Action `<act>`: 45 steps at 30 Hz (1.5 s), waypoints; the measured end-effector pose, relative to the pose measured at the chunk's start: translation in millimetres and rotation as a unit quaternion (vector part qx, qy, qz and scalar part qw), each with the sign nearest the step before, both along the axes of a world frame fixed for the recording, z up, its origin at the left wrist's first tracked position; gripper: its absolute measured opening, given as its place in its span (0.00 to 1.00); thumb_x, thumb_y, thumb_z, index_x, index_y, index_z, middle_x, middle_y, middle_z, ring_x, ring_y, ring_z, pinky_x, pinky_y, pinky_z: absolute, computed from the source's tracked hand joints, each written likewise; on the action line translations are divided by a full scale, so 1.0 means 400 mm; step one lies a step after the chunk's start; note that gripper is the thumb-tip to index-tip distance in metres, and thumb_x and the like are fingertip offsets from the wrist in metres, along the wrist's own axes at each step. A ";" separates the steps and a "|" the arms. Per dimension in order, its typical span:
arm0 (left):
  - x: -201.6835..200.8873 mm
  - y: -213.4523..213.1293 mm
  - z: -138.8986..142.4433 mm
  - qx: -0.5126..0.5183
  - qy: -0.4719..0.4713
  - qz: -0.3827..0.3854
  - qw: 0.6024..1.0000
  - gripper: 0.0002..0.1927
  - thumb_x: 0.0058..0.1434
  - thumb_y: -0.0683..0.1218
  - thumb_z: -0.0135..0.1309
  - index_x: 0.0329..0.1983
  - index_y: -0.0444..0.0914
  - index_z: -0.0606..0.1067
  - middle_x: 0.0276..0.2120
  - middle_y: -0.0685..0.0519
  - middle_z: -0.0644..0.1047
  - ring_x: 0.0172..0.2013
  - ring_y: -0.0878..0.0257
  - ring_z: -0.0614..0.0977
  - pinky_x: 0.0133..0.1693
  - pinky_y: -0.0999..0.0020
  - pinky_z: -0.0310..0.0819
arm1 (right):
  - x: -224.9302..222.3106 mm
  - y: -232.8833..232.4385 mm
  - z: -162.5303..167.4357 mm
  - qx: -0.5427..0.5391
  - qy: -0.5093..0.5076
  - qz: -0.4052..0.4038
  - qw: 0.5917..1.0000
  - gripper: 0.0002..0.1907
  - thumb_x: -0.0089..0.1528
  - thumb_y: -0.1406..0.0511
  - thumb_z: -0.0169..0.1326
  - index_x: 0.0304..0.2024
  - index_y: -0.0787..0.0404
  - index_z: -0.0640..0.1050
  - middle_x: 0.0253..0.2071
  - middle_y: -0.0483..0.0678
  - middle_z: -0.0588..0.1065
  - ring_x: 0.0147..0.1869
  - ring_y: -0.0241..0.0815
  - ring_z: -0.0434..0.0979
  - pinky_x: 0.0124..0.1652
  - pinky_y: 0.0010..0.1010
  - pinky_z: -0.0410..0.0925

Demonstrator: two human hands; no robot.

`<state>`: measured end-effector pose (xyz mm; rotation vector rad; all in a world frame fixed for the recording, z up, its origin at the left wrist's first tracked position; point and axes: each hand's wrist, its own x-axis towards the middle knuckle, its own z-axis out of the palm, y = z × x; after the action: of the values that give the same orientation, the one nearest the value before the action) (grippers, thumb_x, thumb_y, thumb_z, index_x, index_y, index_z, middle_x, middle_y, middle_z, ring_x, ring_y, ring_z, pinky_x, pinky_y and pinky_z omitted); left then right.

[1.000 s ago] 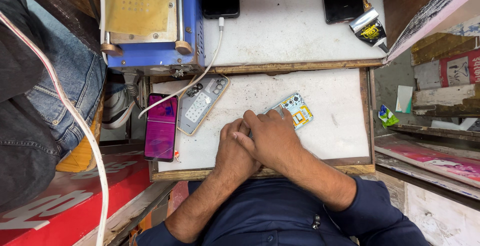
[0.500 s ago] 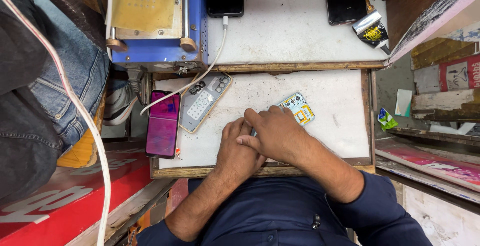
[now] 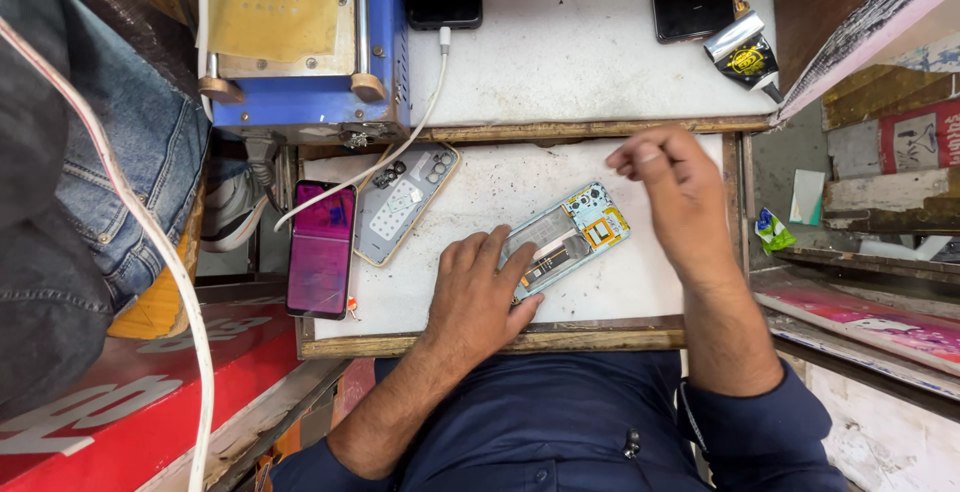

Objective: The person disassembles a smartphone, removes the back cover, and uses a red-handled screwdriver to loosen screws on the internal frame. They then reassemble the phone by aligning and snapping the back cover back into place. The person also briefly handles another smartphone on the workbench.

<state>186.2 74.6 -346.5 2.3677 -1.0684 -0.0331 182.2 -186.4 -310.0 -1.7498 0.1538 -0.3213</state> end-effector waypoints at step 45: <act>0.001 0.000 0.036 0.046 0.014 -0.031 0.998 0.37 0.49 0.48 0.68 0.64 0.42 0.71 0.65 0.35 0.64 0.60 0.39 0.69 0.55 0.43 0.66 | -0.061 -0.010 -0.086 -0.177 0.005 -0.078 0.981 0.06 0.71 0.71 0.51 0.47 0.63 0.79 0.43 0.49 0.81 0.48 0.36 0.82 0.50 0.27 0.72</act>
<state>186.5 74.4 -332.1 2.4073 -1.1478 -0.1401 157.7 -190.4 -344.5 -2.0971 0.2543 -0.4753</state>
